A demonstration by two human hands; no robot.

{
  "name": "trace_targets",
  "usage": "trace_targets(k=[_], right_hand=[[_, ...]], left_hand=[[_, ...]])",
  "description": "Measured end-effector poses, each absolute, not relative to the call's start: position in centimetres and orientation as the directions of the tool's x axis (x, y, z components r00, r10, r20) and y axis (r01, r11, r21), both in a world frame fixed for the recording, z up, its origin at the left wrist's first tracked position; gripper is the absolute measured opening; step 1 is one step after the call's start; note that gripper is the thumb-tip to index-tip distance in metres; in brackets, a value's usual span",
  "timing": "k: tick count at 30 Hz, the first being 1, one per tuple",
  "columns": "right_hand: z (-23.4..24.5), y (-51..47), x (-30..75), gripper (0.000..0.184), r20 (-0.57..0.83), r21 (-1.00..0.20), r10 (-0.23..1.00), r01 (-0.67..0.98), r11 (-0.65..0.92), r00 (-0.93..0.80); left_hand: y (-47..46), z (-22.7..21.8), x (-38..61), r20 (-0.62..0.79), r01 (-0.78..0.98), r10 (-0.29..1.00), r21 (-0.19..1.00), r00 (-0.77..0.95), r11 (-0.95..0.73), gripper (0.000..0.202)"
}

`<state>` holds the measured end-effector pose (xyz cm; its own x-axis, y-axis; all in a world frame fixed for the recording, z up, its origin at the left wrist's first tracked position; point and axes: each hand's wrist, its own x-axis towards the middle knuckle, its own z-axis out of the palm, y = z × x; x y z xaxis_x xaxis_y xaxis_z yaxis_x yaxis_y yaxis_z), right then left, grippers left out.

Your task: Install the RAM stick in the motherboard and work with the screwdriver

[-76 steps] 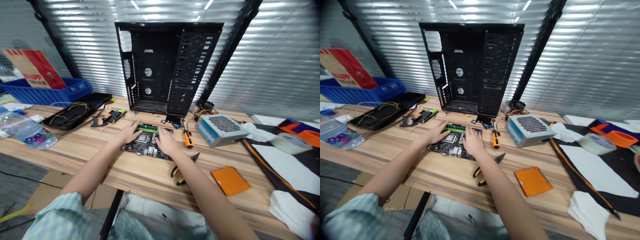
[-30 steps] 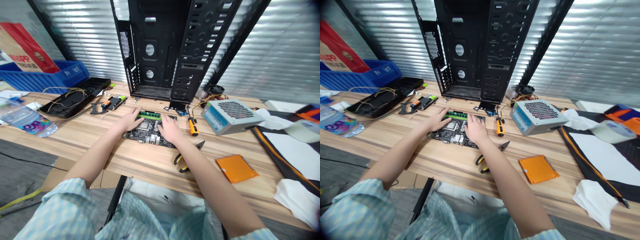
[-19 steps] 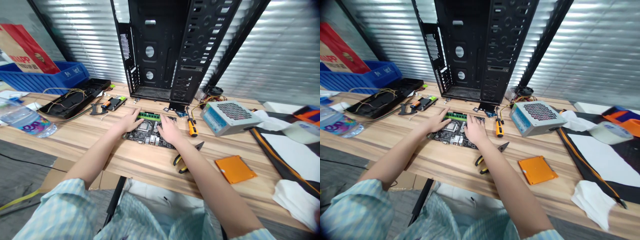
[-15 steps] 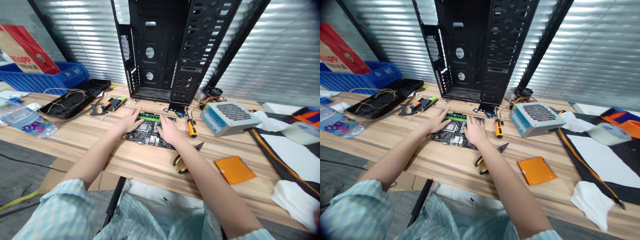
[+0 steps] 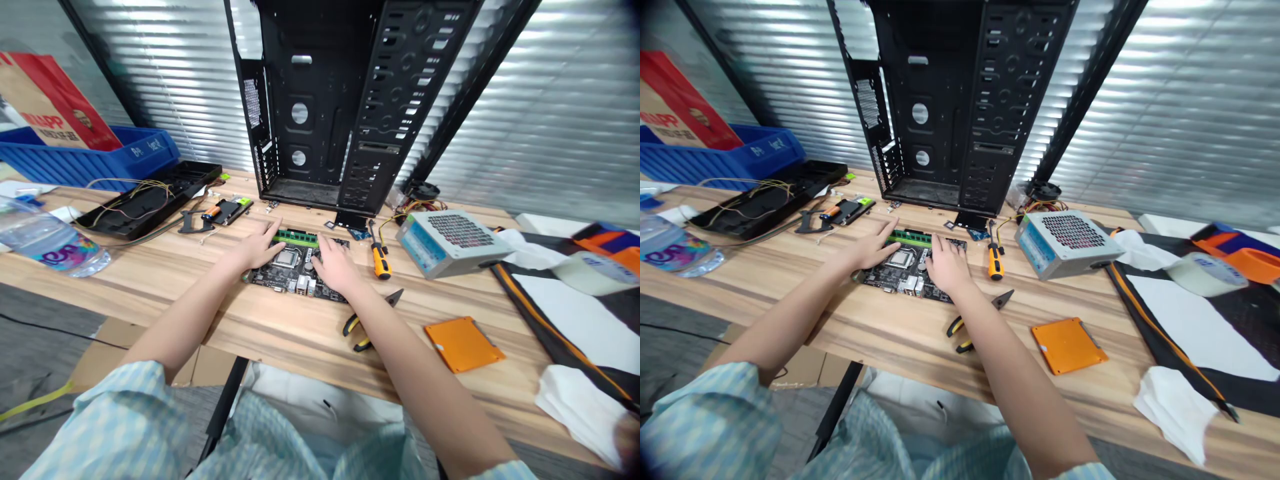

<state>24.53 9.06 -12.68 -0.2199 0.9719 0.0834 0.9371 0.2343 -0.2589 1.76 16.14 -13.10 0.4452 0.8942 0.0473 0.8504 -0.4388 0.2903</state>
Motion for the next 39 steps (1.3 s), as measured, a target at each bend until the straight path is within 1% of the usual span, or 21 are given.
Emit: trace_targets(k=[14, 21, 27, 31, 39], right_hand=[[-12.48, 8.87, 24.42, 0.062, 0.082, -0.268, 0.973, 0.936, 0.230, -0.216], [-12.76, 9.05, 24.42, 0.067, 0.086, -0.258, 0.974, 0.939, 0.227, -0.211], [-12.80, 9.04, 24.49, 0.060, 0.091, -0.235, 0.970, 0.941, 0.242, -0.227], [-12.69, 8.99, 24.49, 0.060, 0.090, -0.243, 0.969, 0.939, 0.245, -0.229], [-12.73, 9.11, 24.54, 0.060, 0.091, -0.249, 0.968, 0.936, 0.249, -0.233]], left_hand=[[16.05, -12.75, 1.87, 0.014, 0.863, 0.896, 0.263, 0.444, -0.432, 0.079], [16.00, -12.66, 1.95, 0.004, 0.865, 0.899, 0.271, 0.437, -0.422, 0.081], [16.10, -12.72, 1.95, 0.008, 0.864, 0.905, 0.296, 0.425, -0.408, 0.087], [16.26, -12.94, 1.97, 0.009, 0.873, 0.917, 0.305, 0.398, -0.381, 0.091], [16.13, -12.74, 1.99, -0.019, 0.883, 0.918, 0.285, 0.395, -0.374, 0.089]])
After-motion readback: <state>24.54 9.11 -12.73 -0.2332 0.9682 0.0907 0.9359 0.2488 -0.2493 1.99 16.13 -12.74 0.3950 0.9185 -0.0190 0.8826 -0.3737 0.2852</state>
